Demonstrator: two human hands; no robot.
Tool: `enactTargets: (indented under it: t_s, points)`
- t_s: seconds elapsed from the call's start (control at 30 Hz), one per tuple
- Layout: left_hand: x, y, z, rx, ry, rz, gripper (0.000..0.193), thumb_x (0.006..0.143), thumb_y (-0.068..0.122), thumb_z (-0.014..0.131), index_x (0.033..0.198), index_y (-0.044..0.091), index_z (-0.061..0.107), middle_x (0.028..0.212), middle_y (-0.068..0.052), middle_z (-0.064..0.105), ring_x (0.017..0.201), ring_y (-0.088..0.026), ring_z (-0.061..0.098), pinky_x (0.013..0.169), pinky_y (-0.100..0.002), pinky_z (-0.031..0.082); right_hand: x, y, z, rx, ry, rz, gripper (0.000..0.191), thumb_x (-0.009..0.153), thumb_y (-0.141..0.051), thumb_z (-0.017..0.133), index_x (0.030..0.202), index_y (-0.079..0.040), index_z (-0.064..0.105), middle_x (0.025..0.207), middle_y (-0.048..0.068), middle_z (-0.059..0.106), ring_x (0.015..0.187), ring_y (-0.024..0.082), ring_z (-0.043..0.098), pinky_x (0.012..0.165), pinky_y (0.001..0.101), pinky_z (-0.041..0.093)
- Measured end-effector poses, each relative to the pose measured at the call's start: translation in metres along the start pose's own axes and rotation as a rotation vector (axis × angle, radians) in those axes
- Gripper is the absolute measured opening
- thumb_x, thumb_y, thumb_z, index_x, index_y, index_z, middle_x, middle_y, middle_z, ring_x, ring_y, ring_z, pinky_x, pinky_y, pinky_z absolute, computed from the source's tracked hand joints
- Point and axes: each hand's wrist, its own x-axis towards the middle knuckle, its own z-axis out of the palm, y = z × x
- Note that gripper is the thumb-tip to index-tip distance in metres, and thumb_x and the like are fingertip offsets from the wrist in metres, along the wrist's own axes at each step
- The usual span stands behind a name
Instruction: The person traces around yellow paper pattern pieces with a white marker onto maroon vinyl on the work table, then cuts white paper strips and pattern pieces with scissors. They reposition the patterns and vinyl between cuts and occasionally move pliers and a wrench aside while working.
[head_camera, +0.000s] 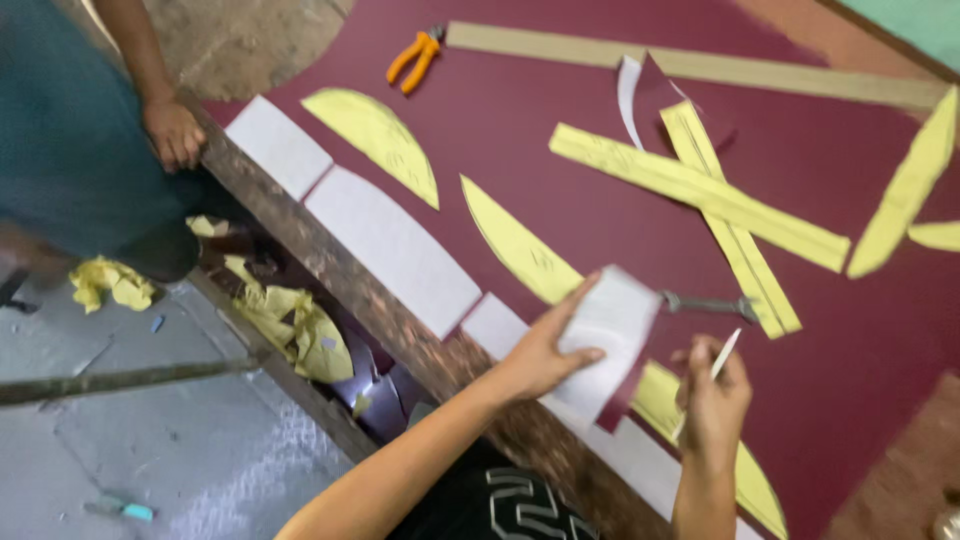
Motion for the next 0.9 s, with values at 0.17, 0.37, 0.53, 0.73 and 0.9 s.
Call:
enactTargets:
  t_s: [0.17, 0.37, 0.53, 0.73, 0.9]
  points:
    - [0.055, -0.018, -0.179, -0.175, 0.337, -0.029, 0.061, 0.087, 0.000, 0.070, 0.146, 0.011, 0.056, 0.150, -0.014, 0.060, 0.131, -0.027, 0.061, 0.108, -0.042, 0.055, -0.043, 0.049, 0.092, -0.157, -0.016, 0.185, 0.019, 0.100, -0.018, 0.060, 0.114, -0.009, 0.070, 0.083, 0.009, 0.067, 0.048, 0.007, 0.040, 0.039, 0.0238, 0.032]
    - [0.164, -0.030, -0.436, 0.006, 0.613, 0.244, 0.090, 0.076, -0.022, 0.066, 0.156, 0.015, 0.048, 0.153, -0.006, 0.050, 0.135, -0.021, 0.056, 0.107, -0.033, 0.056, -0.066, 0.073, 0.157, -0.298, -0.261, 0.170, 0.018, 0.096, -0.016, 0.064, 0.111, -0.009, 0.072, 0.079, 0.006, 0.065, 0.066, 0.013, 0.053, 0.061, 0.0317, 0.044]
    - [0.233, -0.036, -0.569, -0.495, 0.596, 0.400, 0.086, 0.096, -0.029, 0.057, 0.163, 0.019, 0.035, 0.162, -0.019, 0.048, 0.126, -0.029, 0.068, 0.102, -0.050, 0.066, -0.057, 0.059, 0.167, -0.353, -0.209, 0.191, 0.019, 0.096, -0.017, 0.065, 0.110, -0.007, 0.073, 0.078, 0.003, 0.065, 0.079, 0.013, 0.059, 0.073, 0.0295, 0.049]
    - [0.230, -0.094, -0.529, -0.182, 0.642, -0.187, 0.067, 0.093, -0.015, 0.056, 0.151, 0.013, 0.041, 0.142, -0.013, 0.055, 0.088, -0.018, 0.076, 0.070, -0.036, 0.070, -0.061, 0.038, 0.168, -0.242, -0.141, 0.094, 0.021, 0.100, -0.018, 0.062, 0.113, -0.005, 0.071, 0.082, 0.001, 0.066, 0.078, 0.008, 0.060, 0.071, 0.0257, 0.049]
    - [0.165, -0.123, -0.396, 0.008, 0.435, -0.008, 0.044, 0.108, -0.007, 0.060, 0.150, 0.005, 0.055, 0.128, -0.010, 0.064, 0.100, -0.017, 0.076, 0.079, -0.031, 0.065, -0.078, 0.025, 0.162, -0.265, -0.093, 0.270, 0.029, 0.105, -0.031, 0.056, 0.115, -0.010, 0.073, 0.075, -0.002, 0.061, 0.053, 0.005, 0.046, 0.049, 0.0248, 0.042]
